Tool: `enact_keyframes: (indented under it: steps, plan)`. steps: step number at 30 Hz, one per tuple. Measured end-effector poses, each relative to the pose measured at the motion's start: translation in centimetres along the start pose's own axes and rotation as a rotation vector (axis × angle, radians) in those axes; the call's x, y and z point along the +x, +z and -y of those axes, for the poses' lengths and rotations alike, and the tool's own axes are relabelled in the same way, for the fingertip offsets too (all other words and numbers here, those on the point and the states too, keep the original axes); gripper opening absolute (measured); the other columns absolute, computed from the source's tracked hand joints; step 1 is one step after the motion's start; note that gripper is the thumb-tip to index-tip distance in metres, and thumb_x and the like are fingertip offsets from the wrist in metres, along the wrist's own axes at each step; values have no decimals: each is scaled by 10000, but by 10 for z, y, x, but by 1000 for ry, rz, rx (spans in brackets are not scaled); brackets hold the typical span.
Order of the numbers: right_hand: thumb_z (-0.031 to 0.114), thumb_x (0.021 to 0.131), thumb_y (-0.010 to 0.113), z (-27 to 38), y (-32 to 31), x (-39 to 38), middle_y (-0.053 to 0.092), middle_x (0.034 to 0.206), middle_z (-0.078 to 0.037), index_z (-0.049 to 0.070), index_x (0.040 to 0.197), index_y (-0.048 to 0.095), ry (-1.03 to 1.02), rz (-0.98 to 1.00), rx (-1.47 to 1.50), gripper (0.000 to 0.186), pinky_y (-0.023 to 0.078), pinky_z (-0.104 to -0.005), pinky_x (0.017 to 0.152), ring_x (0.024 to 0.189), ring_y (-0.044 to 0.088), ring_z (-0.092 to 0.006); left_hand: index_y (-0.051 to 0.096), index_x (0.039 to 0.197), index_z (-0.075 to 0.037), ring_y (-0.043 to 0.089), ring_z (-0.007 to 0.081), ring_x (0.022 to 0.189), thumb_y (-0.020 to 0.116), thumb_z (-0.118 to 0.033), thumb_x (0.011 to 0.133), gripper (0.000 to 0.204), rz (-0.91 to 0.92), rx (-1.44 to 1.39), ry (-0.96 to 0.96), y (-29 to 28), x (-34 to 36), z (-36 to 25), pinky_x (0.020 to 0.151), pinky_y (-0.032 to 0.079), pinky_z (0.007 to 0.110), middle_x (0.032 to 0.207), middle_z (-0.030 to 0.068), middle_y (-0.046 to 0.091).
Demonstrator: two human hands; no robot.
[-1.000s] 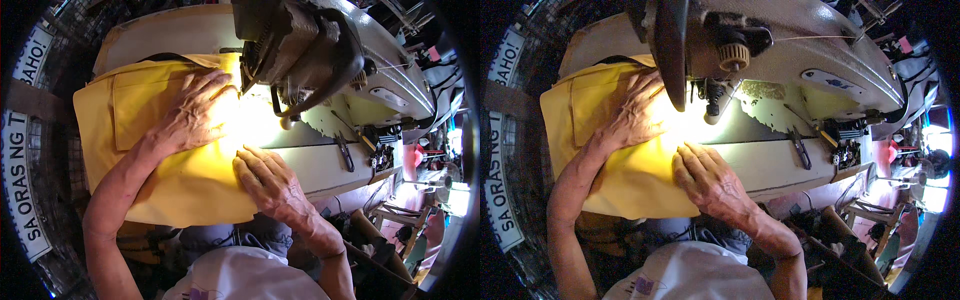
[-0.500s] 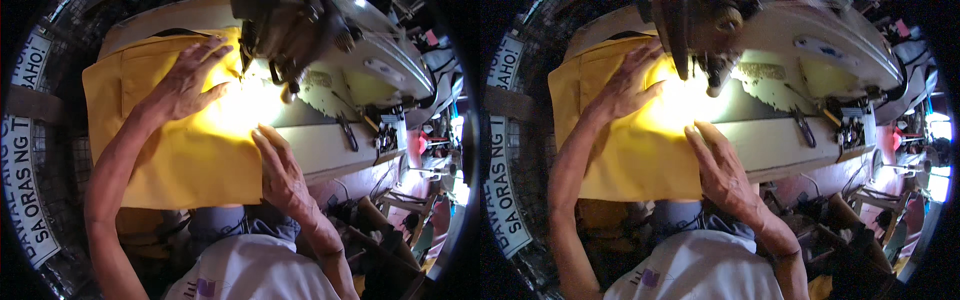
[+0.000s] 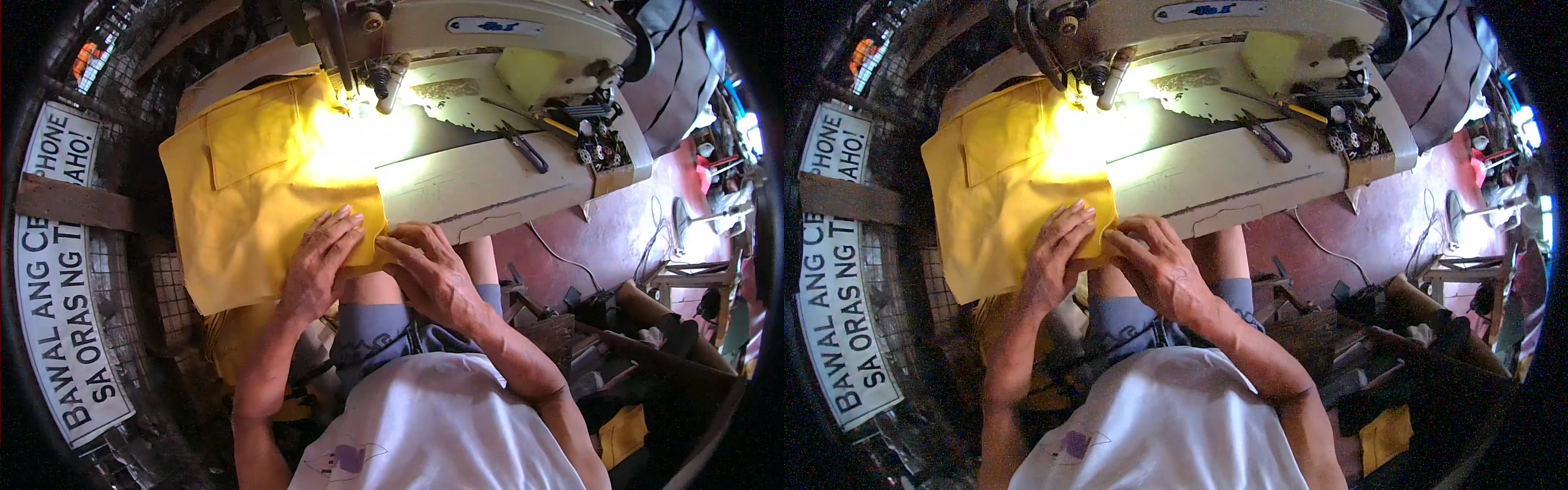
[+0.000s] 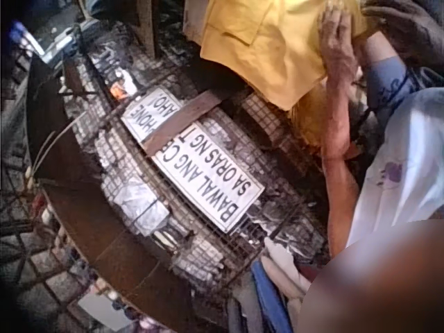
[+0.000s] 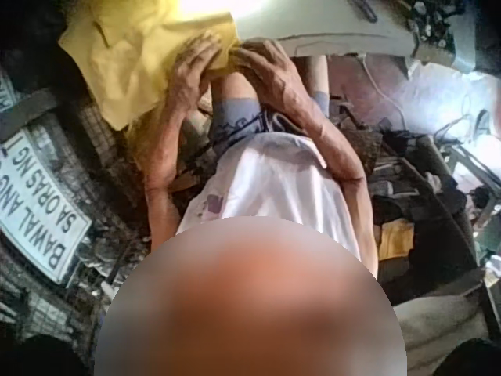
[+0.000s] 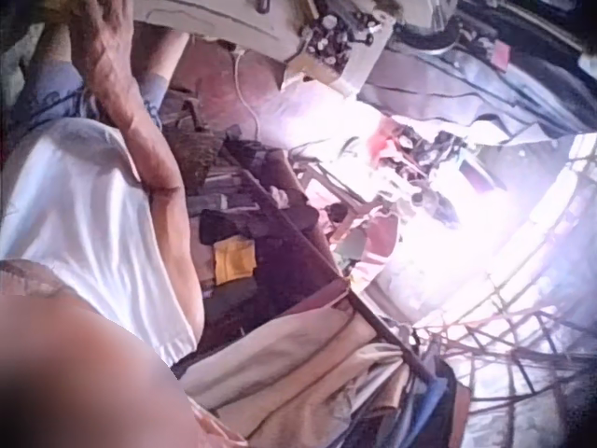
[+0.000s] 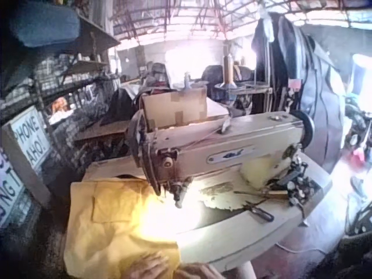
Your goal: Sewing a yellow tote bag using an industrial sewing machine.
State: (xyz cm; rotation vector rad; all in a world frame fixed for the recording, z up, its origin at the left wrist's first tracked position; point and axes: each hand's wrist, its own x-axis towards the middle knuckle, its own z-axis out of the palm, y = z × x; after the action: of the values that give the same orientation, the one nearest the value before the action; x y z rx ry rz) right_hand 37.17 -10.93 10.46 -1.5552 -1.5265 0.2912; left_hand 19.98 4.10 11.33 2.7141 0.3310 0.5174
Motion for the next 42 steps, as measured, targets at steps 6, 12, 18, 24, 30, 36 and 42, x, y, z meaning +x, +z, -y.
enact_keyframes:
  steps: [6, 12, 18, 24, 30, 36, 42]
  plan:
    - [170, 845, 661, -16, 9, -14, 503, 1340, -143, 69, 1296, 580, -141, 71, -245, 469, 424, -434, 990, 1300, 450, -317, 612, 1209, 18, 560, 322, 1254, 544, -29, 919, 302, -189, -398, -678, -54, 20, -12, 1087, 425, 420, 1241, 172, 639]
    - [168, 810, 572, -30, 15, -24, 510, 1339, -144, 42, 1279, 584, -250, 80, -434, 487, 430, -427, 965, 1333, 439, -315, 658, 1149, 21, 582, 328, 1223, 531, -18, 898, 283, 192, 253, 200, -39, 30, -30, 1073, 440, 464, 1198, 166, 657]
    - [124, 758, 646, -33, 14, -40, 545, 1266, -145, 34, 1127, 665, -255, -21, -263, 380, 470, -450, 919, 1261, 494, -327, 658, 1168, 5, 525, 359, 1280, 545, -33, 862, 328, 33, 236, 82, 2, -9, -23, 1086, 426, 484, 1309, 178, 587]
    - [62, 861, 672, -9, 26, -54, 660, 1005, -159, 25, 1135, 668, 136, -166, 119, 277, 542, -377, 772, 907, 665, -313, 646, 1221, -46, 498, 346, 1311, 564, 38, 826, 412, -4, 219, 143, 8, -12, -17, 1092, 421, 487, 1331, 147, 580]
    - [184, 951, 663, 4, 33, -43, 715, 1028, -120, -51, 1156, 648, 793, -141, 947, 313, 547, -276, 787, 907, 663, -139, 641, 1215, -49, 504, 321, 1307, 607, 55, 805, 425, -60, 124, 114, 6, -11, -18, 1099, 414, 482, 1340, 123, 580]
    - [138, 921, 696, 16, 46, -38, 693, 995, -98, -35, 1170, 571, 838, -287, 1226, 328, 544, -252, 744, 876, 661, -135, 638, 1177, -23, 560, 311, 1133, 648, 29, 765, 415, -61, 234, 165, 11, -11, -27, 1009, 451, 458, 1169, 114, 577]
    - [148, 895, 724, 21, 48, -39, 673, 1005, -103, -25, 1238, 510, 892, -345, 1320, 440, 540, -260, 727, 880, 663, -155, 658, 1176, -69, 551, 287, 927, 646, 64, 741, 455, -130, 156, 114, 4, -6, -33, 826, 471, 426, 998, 96, 538]
